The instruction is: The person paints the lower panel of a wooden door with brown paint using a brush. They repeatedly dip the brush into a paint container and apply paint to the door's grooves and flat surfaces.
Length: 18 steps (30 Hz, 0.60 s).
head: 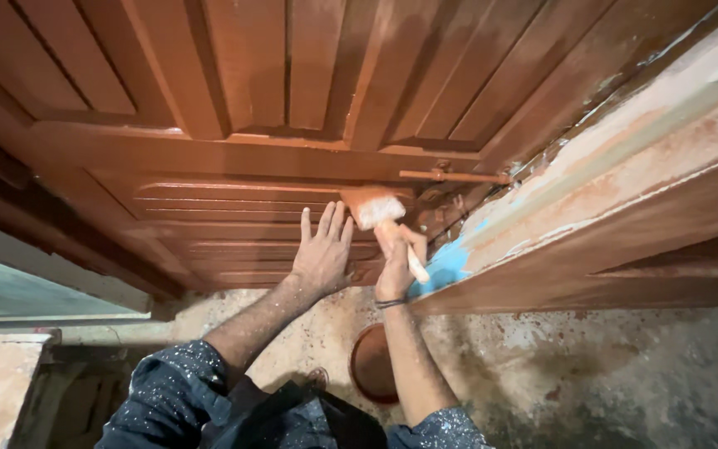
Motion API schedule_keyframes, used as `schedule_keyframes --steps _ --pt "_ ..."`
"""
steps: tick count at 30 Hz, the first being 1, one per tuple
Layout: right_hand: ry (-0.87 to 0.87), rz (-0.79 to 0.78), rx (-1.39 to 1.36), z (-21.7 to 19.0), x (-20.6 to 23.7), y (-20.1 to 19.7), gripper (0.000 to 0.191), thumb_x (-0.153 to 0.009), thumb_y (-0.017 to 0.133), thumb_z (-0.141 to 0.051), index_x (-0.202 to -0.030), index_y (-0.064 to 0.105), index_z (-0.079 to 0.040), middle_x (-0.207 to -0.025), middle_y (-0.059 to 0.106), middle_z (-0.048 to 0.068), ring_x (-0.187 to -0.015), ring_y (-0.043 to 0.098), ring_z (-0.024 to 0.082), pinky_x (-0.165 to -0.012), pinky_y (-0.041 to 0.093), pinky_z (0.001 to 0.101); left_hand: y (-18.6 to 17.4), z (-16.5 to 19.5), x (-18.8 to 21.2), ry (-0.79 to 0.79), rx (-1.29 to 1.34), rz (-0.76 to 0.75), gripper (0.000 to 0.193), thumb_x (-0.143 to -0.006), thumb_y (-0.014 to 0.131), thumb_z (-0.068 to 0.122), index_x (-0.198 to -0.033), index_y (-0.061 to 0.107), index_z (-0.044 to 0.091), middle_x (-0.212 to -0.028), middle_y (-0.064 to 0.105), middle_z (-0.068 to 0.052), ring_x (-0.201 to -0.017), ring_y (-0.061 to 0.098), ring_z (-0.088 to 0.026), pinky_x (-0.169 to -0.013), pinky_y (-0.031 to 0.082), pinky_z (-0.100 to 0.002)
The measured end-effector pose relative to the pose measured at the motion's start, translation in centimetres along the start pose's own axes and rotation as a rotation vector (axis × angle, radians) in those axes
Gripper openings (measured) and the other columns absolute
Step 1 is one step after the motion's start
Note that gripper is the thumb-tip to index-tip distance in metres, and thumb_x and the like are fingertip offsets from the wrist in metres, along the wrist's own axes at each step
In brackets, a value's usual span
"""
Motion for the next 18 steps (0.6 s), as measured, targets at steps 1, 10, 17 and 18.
schedule_keyframes --steps 1,10,17,18 --pt "-0.036 -0.015 -0.028 -1.2 -0.2 0.5 0.018 -0.098 0.056 -0.005 -0.113 0.055 0.004 -0.118 0.057 0.017 -0.109 0.064 0.032 -0.099 0.063 0.0551 0.2 0.0 -0.1 -0.003 -0.012 -0.013 0.105 -0.075 0.077 0.055 -0.153 0.035 -0.002 -0.164 0.019 -0.028 -0.155 0.012 -0.039 -0.119 0.008 -0.071" --pt "0.006 0.042 -0.074 1.0 1.6 0.2 0.018 -0.1 0.061 -0.012 -0.108 0.053 0.002 -0.117 0.056 0.016 -0.113 0.064 0.03 -0.097 0.063 0.0548 0.2 -1.3 0.0 -0.006 -0.012 0.002 0.107 -0.074 0.075 0.059 -0.153 0.036 -0.002 -0.164 0.019 -0.025 -0.155 0.011 -0.038 -0.119 0.007 -0.072" --pt "-0.172 -0.023 -0.009 -0.8 0.9 2.8 0.022 -0.106 0.06 -0.014 -0.117 0.056 0.005 -0.122 0.06 0.021 -0.114 0.063 0.034 -0.102 0.056 0.0494 -1.1 -2.8 1.1 0.04 -0.017 0.034 0.099 -0.076 0.075 0.052 -0.15 0.038 -0.003 -0.164 0.02 -0.028 -0.155 0.011 -0.039 -0.118 0.007 -0.073" --pt "-0.173 -0.046 -0.075 -1.9 0.5 3.7 0.021 -0.102 0.059 -0.013 -0.116 0.055 0.002 -0.12 0.06 0.02 -0.11 0.066 0.036 -0.099 0.059 0.0515 -1.3 -3.2 1.1 0.043 -0.033 0.031 0.098 -0.076 0.075 0.05 -0.15 0.039 -0.003 -0.164 0.02 -0.028 -0.155 0.011 -0.039 -0.118 0.007 -0.073"
Point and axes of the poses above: each hand's wrist, its own x-axis away from the middle knuckle, its own y-axis out of the palm, z = x × y, the point moved 5 cm from there along -x, towards the middle knuckle
